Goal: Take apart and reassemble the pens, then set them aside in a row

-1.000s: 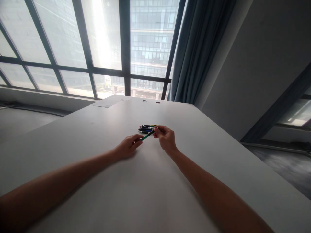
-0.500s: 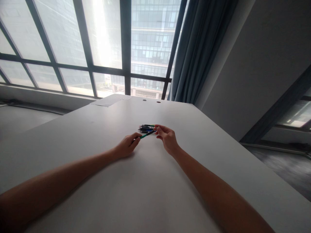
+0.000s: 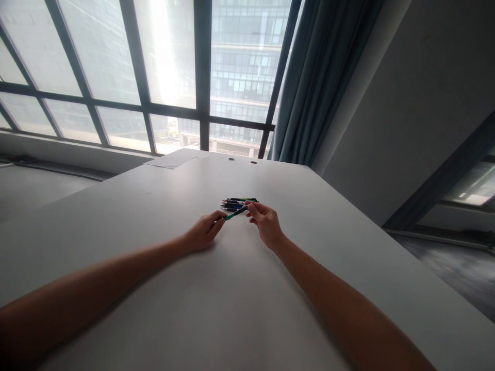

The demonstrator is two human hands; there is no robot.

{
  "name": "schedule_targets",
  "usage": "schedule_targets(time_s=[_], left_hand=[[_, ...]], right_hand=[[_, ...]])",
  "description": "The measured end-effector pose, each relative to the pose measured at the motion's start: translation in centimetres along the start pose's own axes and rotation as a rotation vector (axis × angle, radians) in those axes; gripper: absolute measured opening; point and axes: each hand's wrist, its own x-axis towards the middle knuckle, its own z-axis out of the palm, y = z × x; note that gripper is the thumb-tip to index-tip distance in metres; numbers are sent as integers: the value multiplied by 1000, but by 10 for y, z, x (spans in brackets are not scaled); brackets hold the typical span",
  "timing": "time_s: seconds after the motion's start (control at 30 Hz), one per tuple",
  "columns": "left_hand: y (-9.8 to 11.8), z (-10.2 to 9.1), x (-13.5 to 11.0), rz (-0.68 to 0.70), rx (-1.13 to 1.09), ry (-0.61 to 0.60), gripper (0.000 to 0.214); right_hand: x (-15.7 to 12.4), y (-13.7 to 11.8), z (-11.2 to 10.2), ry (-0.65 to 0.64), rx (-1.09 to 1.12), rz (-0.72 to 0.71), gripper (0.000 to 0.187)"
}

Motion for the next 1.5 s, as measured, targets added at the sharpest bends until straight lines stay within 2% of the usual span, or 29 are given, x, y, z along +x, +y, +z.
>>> schedule_targets(time_s=[0.27, 0.5, 0.73, 1.13, 1.33, 1.5], left_hand=[[-3, 0, -1, 14, 4, 11, 25], [-3, -1, -1, 20, -8, 3, 25], [-4, -2, -3, -5, 11, -31, 24], [-8, -2, -6, 2, 123, -41, 23], [2, -5, -5, 44, 182, -76, 36], [6, -8, -3, -46, 281, -45, 36]], right_hand=[[3, 1, -3, -11, 28, 0, 39], [3, 0, -3, -75, 28, 12, 36], [5, 3, -5, -78, -53, -51, 34], [0, -10, -8, -200, -264, -172, 34], [-4, -12, -2, -211, -214, -171, 32], [-8, -11, 3, -264, -223, -182, 28]])
